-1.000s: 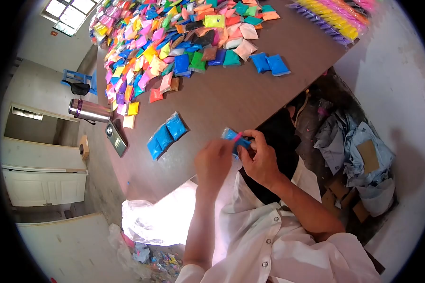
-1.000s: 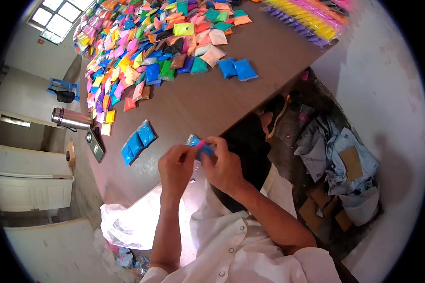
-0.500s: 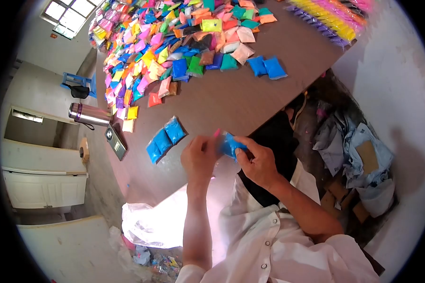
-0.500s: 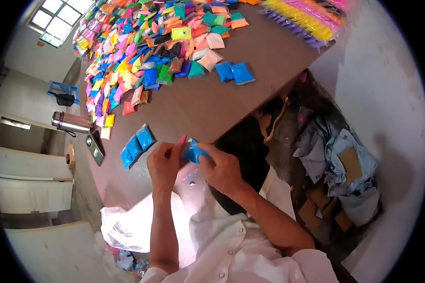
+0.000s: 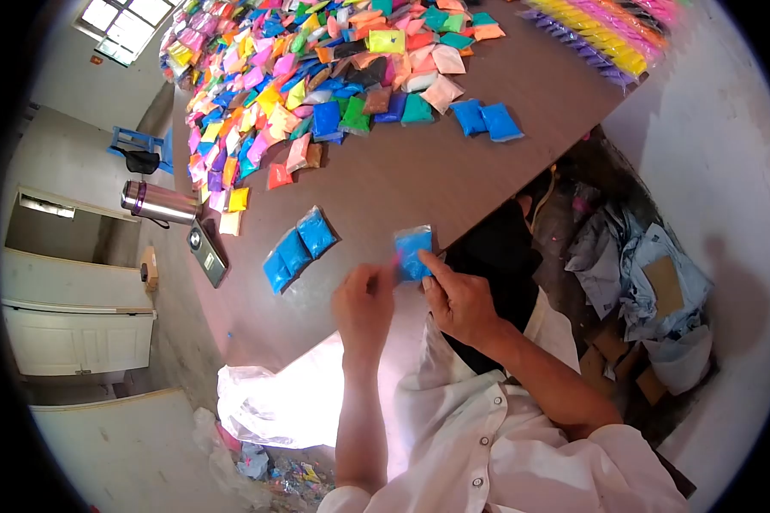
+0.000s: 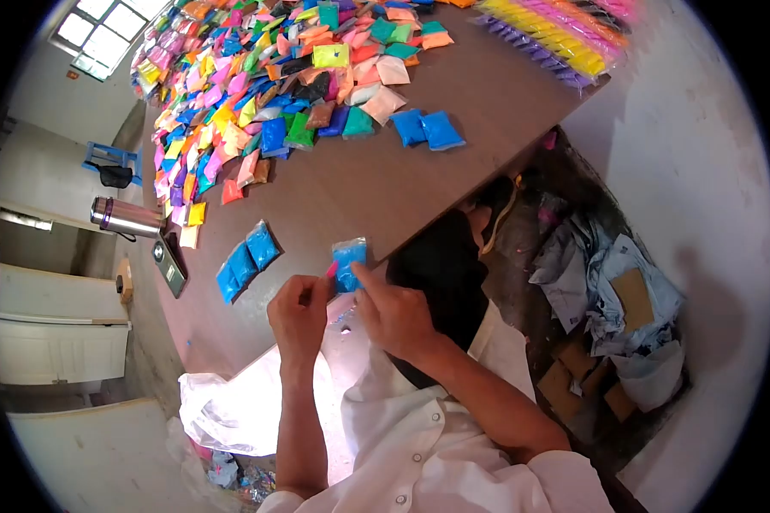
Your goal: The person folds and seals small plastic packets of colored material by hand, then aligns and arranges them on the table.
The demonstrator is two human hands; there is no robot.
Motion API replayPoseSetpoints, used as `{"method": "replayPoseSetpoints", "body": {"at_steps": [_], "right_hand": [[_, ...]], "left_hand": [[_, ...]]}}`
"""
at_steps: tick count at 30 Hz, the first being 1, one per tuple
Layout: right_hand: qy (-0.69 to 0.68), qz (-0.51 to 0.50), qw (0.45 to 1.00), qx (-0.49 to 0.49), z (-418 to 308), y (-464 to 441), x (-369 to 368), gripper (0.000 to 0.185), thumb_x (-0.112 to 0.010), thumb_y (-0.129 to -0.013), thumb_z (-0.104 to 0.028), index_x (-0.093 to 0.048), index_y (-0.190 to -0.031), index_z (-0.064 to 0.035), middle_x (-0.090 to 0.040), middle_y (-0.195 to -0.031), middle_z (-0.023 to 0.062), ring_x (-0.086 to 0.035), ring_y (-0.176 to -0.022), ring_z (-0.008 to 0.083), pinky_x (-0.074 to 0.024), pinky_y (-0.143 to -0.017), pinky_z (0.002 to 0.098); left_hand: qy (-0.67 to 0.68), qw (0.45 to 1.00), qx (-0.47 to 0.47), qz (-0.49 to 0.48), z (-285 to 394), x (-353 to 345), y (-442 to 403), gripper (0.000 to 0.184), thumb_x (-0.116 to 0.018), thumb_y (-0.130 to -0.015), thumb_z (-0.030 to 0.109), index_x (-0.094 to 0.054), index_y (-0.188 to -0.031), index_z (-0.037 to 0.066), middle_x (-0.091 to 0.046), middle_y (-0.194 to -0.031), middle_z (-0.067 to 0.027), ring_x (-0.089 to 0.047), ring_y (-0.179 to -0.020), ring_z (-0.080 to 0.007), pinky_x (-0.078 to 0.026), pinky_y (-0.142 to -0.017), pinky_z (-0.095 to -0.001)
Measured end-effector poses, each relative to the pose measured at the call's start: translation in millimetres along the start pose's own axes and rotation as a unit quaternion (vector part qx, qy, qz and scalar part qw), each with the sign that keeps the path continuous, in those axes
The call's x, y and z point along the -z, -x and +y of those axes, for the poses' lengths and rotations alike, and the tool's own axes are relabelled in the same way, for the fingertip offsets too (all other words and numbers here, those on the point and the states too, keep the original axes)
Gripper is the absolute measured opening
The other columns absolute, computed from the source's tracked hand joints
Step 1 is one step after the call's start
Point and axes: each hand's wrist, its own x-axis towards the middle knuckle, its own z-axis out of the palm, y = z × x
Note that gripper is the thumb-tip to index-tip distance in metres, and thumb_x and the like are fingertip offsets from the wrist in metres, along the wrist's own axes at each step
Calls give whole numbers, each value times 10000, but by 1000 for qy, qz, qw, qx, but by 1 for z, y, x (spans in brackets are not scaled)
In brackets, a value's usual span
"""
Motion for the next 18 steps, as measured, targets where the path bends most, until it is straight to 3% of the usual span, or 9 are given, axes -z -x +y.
{"method": "replayPoseSetpoints", "body": {"at_steps": [2, 5, 7, 10, 11, 13, 15, 16, 18], "right_hand": [[-11, 3, 1000, 13, -2, -1, -1, 334, -711, -912, -135, -675, -1230, -39, -682, -771, 178, -694, -666, 346, -563, -597, 418], [15, 53, 996, 63, -7, -10, 7, 304, -753, -871, -137, -712, -1160, -52, -694, -784, 152, -693, -670, 321, -561, -592, 400], [82, 35, 993, 73, -10, -13, 15, 313, -818, -799, -151, -732, -1087, -61, -719, -937, 109, -711, -785, 261, -573, -651, 369], [111, 11, 992, 65, -16, -16, 18, 362, -860, -730, -150, -729, -1058, -71, -697, -1115, 92, -689, -996, 253, -579, -794, 354], [109, 9, 992, 67, -19, -19, 20, 362, -860, -730, -150, -729, -1058, -71, -697, -1115, 92, -689, -996, 253, -579, -794, 354], [110, 49, 982, 145, -23, -27, 23, 370, -859, -699, -129, -721, -1037, -74, -663, -1205, 109, -637, -1147, 293, -557, -925, 377], [101, 28, 980, 167, -19, -32, 25, 373, -851, -694, -115, -715, -1039, -77, -665, -1202, 111, -623, -1172, 306, -547, -956, 386], [92, 9, 977, 190, -17, -33, 26, 377, -844, -689, -102, -710, -1040, -80, -667, -1198, 113, -609, -1197, 319, -537, -987, 395], [97, -2, 976, 197, -9, -34, 24, 384, -835, -689, -85, -704, -1050, -79, -665, -1195, 104, -607, -1204, 312, -541, -979, 394]], "left_hand": [[-57, 998, 0, -2, 0, 4, -7, 125, -748, -922, 64, -705, -853, -31, -709, -727, -98, -647, -648, -114, -515, -614, -278], [-19, 999, 27, 4, 7, 9, -10, 121, -744, -921, 62, -702, -847, -23, -700, -721, -104, -649, -639, -123, -509, -610, -277], [3, 1000, 25, 9, 12, 9, -5, 117, -748, -917, 61, -702, -847, -21, -695, -720, -106, -648, -633, -129, -507, -607, -277], [21, 1000, 8, 6, 11, 3, 7, 110, -752, -913, 57, -702, -851, -18, -689, -720, -105, -646, -624, -136, -501, -601, -279], [18, 1000, -10, -4, 8, 0, 9, 106, -753, -913, 55, -701, -856, -18, -688, -722, -103, -645, -622, -137, -499, -598, -279], [0, 1000, -20, 4, 4, -2, 8, 102, -751, -910, 46, -692, -858, -19, -684, -720, -104, -642, -613, -145, -504, -597, -288], [4, 1000, 4, -2, 7, 1, 3, 93, -737, -897, 68, -670, -841, 34, -673, -762, -129, -672, -664, -290, -507, -603, -383], [3, 1000, 3, -2, 7, 2, 1, 93, -737, -897, 68, -670, -841, 34, -673, -762, -129, -672, -664, -290, -507, -603, -383], [-48, 999, -8, 6, 8, 5, -3, 99, -744, -902, 30, -684, -839, -17, -702, -771, -120, -665, -640, -169, -523, -611, -310]]}}
